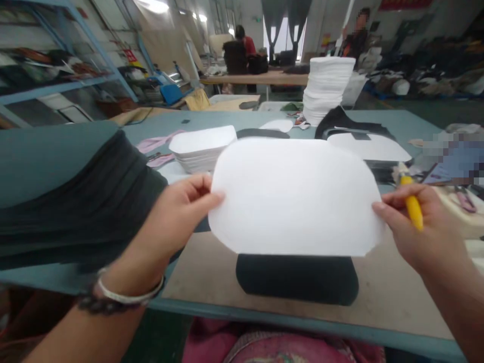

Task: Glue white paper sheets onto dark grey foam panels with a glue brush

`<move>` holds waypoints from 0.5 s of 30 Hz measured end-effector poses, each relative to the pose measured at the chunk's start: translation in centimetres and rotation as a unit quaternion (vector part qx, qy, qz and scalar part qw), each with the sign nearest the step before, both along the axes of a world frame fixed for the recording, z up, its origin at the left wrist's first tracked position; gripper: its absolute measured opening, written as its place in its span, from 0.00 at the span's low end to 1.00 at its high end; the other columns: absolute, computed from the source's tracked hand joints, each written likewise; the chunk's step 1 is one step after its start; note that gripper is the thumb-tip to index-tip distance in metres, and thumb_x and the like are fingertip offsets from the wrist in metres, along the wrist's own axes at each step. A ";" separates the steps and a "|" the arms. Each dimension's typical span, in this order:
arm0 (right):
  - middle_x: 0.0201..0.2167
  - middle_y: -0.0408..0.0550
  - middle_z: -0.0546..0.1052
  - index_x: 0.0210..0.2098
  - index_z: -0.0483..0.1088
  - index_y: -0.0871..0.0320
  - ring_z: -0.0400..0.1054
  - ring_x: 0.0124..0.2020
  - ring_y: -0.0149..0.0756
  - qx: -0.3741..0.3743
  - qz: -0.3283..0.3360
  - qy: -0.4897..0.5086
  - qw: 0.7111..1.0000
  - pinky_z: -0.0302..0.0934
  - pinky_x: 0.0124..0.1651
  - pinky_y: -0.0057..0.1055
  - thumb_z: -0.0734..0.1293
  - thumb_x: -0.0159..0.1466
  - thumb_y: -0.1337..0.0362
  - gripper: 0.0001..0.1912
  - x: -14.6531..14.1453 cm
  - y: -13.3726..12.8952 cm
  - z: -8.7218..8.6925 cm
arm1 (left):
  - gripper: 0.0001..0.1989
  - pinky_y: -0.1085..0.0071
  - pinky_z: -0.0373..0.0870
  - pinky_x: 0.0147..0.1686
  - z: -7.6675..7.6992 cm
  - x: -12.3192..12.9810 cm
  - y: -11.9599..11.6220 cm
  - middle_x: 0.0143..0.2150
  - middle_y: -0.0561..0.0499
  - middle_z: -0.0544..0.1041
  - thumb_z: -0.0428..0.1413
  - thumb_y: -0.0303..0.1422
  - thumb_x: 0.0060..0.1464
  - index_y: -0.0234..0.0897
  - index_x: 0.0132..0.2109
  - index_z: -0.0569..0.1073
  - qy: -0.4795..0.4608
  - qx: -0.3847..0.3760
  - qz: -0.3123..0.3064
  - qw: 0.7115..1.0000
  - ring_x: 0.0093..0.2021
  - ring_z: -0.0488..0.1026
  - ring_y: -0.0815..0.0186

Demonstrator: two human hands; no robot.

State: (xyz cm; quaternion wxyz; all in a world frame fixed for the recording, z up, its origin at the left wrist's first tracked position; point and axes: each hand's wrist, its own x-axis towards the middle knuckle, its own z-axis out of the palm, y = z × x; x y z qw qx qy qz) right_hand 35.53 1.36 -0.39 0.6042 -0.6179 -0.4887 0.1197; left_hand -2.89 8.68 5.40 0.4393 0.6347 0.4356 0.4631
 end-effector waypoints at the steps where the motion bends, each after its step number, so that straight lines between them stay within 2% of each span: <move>1: 0.36 0.44 0.75 0.39 0.65 0.53 0.71 0.34 0.34 -0.031 -0.002 -0.041 0.999 0.67 0.36 0.30 0.76 0.55 0.57 0.19 0.1 -1.4 -1.4 | 0.10 0.78 0.62 0.24 -2.6 -0.4 -0.6 0.26 0.56 0.71 0.63 0.35 0.50 0.35 0.32 0.70 0.052 -0.036 0.006 0.998 0.25 0.67 0.73; 3: 0.36 0.45 0.74 0.41 0.64 0.53 0.72 0.33 0.35 -0.082 0.013 -0.092 0.992 0.68 0.35 0.31 0.73 0.59 0.52 0.18 -0.1 -4.1 -4.6 | 0.14 0.77 0.60 0.24 -7.4 -0.5 -2.1 0.24 0.57 0.67 0.62 0.40 0.50 0.37 0.29 0.68 0.107 -0.103 0.026 0.989 0.25 0.64 0.71; 5: 0.36 0.45 0.74 0.42 0.64 0.53 0.72 0.33 0.36 -0.142 0.017 -0.119 0.983 0.68 0.36 0.32 0.70 0.62 0.51 0.17 -0.6 -6.3 -8.0 | 0.15 0.75 0.59 0.24 -11.5 -0.3 -3.7 0.24 0.57 0.66 0.60 0.43 0.49 0.38 0.28 0.66 0.135 -0.145 0.051 0.979 0.24 0.63 0.70; 8: 0.36 0.46 0.75 0.42 0.64 0.53 0.74 0.35 0.39 -0.220 0.004 -0.137 0.966 0.67 0.36 0.33 0.67 0.65 0.49 0.15 -1.4 -8.6 -11.8 | 0.16 0.73 0.61 0.26 -15.5 0.2 -5.4 0.24 0.56 0.67 0.58 0.46 0.49 0.39 0.27 0.66 0.165 -0.176 0.081 0.967 0.26 0.65 0.67; 11: 0.38 0.47 0.77 0.42 0.63 0.52 0.75 0.37 0.40 -0.258 -0.013 -0.139 0.956 0.67 0.34 0.32 0.64 0.67 0.48 0.15 -1.9 -9.5 -13.2 | 0.17 0.72 0.62 0.28 -17.1 0.4 -6.1 0.25 0.54 0.68 0.56 0.48 0.52 0.39 0.28 0.66 0.183 -0.188 0.086 0.961 0.27 0.68 0.65; 15: 0.36 0.46 0.77 0.42 0.63 0.51 0.76 0.34 0.40 -0.300 -0.037 -0.164 0.939 0.65 0.33 0.32 0.63 0.67 0.48 0.14 -2.2 -9.0 -12.8 | 0.18 0.71 0.65 0.31 -17.2 0.7 -5.7 0.27 0.53 0.71 0.53 0.49 0.55 0.38 0.30 0.70 0.214 -0.189 0.082 0.955 0.30 0.70 0.63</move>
